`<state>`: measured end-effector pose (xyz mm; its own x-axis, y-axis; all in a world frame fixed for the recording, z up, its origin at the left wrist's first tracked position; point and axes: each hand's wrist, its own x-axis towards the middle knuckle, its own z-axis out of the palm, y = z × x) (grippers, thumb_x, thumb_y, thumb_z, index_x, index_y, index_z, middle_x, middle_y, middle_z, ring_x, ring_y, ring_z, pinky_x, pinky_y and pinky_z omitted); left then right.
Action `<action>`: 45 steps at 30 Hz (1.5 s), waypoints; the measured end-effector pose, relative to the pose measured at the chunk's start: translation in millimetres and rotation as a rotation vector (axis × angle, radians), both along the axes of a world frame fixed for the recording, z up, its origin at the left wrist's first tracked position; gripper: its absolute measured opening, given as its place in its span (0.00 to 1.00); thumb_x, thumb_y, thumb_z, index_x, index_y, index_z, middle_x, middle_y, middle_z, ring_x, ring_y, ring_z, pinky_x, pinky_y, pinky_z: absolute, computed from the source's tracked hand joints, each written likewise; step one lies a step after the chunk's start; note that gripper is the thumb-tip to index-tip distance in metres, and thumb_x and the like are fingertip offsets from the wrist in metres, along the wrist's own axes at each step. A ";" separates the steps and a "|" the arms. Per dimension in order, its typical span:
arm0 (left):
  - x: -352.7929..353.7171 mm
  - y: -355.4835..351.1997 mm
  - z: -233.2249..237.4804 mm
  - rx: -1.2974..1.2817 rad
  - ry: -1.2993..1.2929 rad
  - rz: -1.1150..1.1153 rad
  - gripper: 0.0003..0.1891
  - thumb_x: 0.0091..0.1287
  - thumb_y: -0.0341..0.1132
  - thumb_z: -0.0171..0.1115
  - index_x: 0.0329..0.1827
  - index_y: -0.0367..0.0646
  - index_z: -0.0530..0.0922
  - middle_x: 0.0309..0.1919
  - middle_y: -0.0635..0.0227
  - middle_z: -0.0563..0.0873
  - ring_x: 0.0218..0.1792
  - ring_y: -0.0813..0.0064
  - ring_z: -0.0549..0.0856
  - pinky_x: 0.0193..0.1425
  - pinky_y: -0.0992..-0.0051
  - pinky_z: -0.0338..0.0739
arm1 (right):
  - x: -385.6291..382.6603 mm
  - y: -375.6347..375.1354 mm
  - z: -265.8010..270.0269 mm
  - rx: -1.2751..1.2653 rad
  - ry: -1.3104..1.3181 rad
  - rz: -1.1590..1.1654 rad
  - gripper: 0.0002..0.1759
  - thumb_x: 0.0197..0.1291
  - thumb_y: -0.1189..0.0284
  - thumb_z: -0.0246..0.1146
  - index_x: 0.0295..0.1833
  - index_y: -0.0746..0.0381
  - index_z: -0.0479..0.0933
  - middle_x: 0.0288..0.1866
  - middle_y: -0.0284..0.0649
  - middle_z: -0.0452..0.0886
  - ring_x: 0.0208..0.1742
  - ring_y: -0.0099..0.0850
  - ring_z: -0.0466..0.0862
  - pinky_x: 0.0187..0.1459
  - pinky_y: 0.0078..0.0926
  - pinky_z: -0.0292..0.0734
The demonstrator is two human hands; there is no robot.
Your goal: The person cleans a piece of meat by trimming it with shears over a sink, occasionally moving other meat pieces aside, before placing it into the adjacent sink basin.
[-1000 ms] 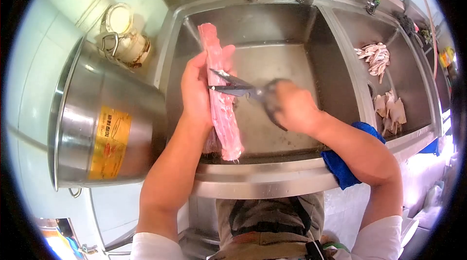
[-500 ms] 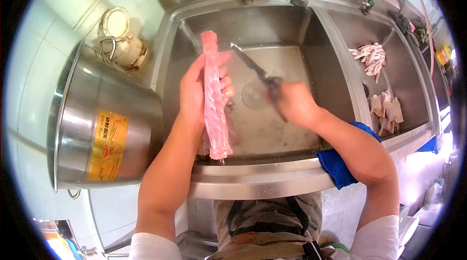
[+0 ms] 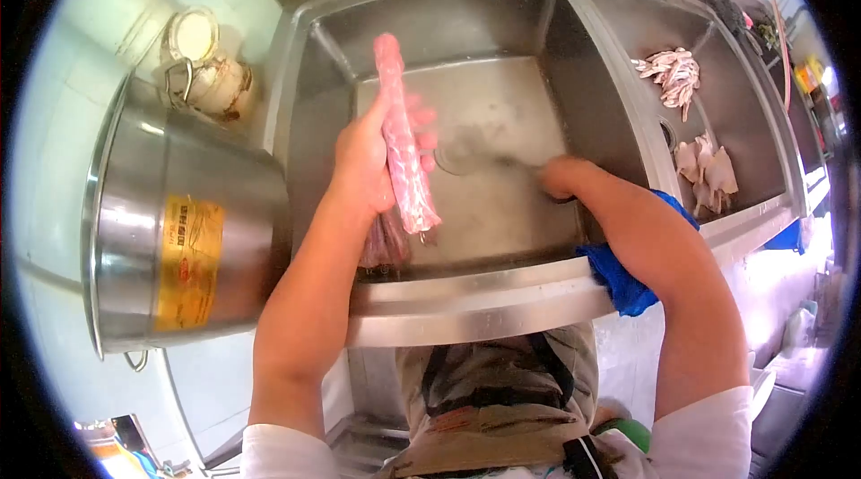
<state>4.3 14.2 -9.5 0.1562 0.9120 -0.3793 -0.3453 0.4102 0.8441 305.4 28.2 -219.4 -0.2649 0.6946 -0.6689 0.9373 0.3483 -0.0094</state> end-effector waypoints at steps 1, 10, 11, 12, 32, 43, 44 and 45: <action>-3.8 0.3 0.9 0.026 0.009 -0.014 0.23 0.71 0.52 0.51 0.50 0.39 0.75 0.40 0.58 0.82 0.29 0.66 0.82 0.32 0.64 0.79 | -2.7 -5.0 3.4 -0.021 -0.012 0.031 0.13 0.55 0.71 0.57 0.35 0.69 0.83 0.35 0.53 0.84 0.38 0.48 0.83 0.42 0.41 0.77; -21.2 5.3 6.4 0.072 -0.039 0.173 0.25 0.71 0.56 0.48 0.53 0.42 0.73 0.34 0.62 0.79 0.24 0.68 0.80 0.26 0.62 0.76 | -45.7 -11.3 105.6 0.139 0.326 -0.098 0.14 0.53 0.68 0.62 0.31 0.71 0.77 0.33 0.59 0.80 0.37 0.55 0.81 0.39 0.46 0.74; -22.7 7.4 5.3 0.080 -0.047 0.182 0.25 0.71 0.56 0.48 0.53 0.42 0.72 0.32 0.62 0.79 0.24 0.68 0.79 0.25 0.63 0.75 | -50.1 -18.7 126.6 0.198 0.431 -0.131 0.13 0.53 0.69 0.63 0.32 0.70 0.76 0.33 0.59 0.80 0.37 0.56 0.80 0.39 0.45 0.74; -24.2 9.3 3.9 0.074 -0.052 0.201 0.25 0.71 0.57 0.49 0.53 0.42 0.72 0.32 0.62 0.78 0.23 0.68 0.79 0.25 0.63 0.75 | -57.6 -26.3 146.4 0.256 0.539 -0.166 0.12 0.52 0.70 0.63 0.33 0.70 0.75 0.32 0.58 0.79 0.36 0.56 0.80 0.39 0.45 0.74; -32.8 21.0 0.5 0.056 -0.024 0.406 0.23 0.69 0.56 0.54 0.40 0.41 0.73 0.28 0.63 0.81 0.22 0.69 0.77 0.26 0.67 0.73 | -84.0 -60.9 173.8 0.818 0.579 0.241 0.13 0.41 0.75 0.69 0.29 0.65 0.71 0.27 0.47 0.78 0.30 0.46 0.81 0.32 0.40 0.77; -35.6 20.3 7.3 0.058 0.004 0.456 0.24 0.69 0.56 0.54 0.36 0.40 0.72 0.28 0.61 0.80 0.22 0.69 0.77 0.27 0.67 0.74 | -83.7 -59.1 184.8 0.782 0.588 0.194 0.11 0.43 0.73 0.68 0.28 0.64 0.72 0.27 0.47 0.78 0.30 0.46 0.80 0.31 0.42 0.76; -36.6 20.8 5.3 0.072 -0.008 0.449 0.24 0.69 0.56 0.55 0.36 0.40 0.72 0.28 0.61 0.81 0.22 0.69 0.77 0.27 0.67 0.74 | -84.0 -59.5 185.4 0.773 0.574 0.187 0.11 0.43 0.74 0.68 0.29 0.64 0.72 0.27 0.46 0.78 0.30 0.46 0.80 0.32 0.41 0.76; -36.5 21.1 5.3 0.074 -0.004 0.455 0.24 0.69 0.56 0.55 0.36 0.40 0.72 0.28 0.61 0.81 0.22 0.69 0.77 0.27 0.67 0.74 | -84.3 -59.9 186.0 0.764 0.561 0.180 0.11 0.43 0.74 0.68 0.29 0.64 0.73 0.27 0.46 0.78 0.30 0.46 0.81 0.32 0.41 0.76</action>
<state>-32.2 35.3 -4.2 -0.2648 0.9127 -0.3112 -0.4797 0.1552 0.8636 221.1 -31.7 -33.4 -0.5530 0.8079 0.2035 0.7977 0.5840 -0.1506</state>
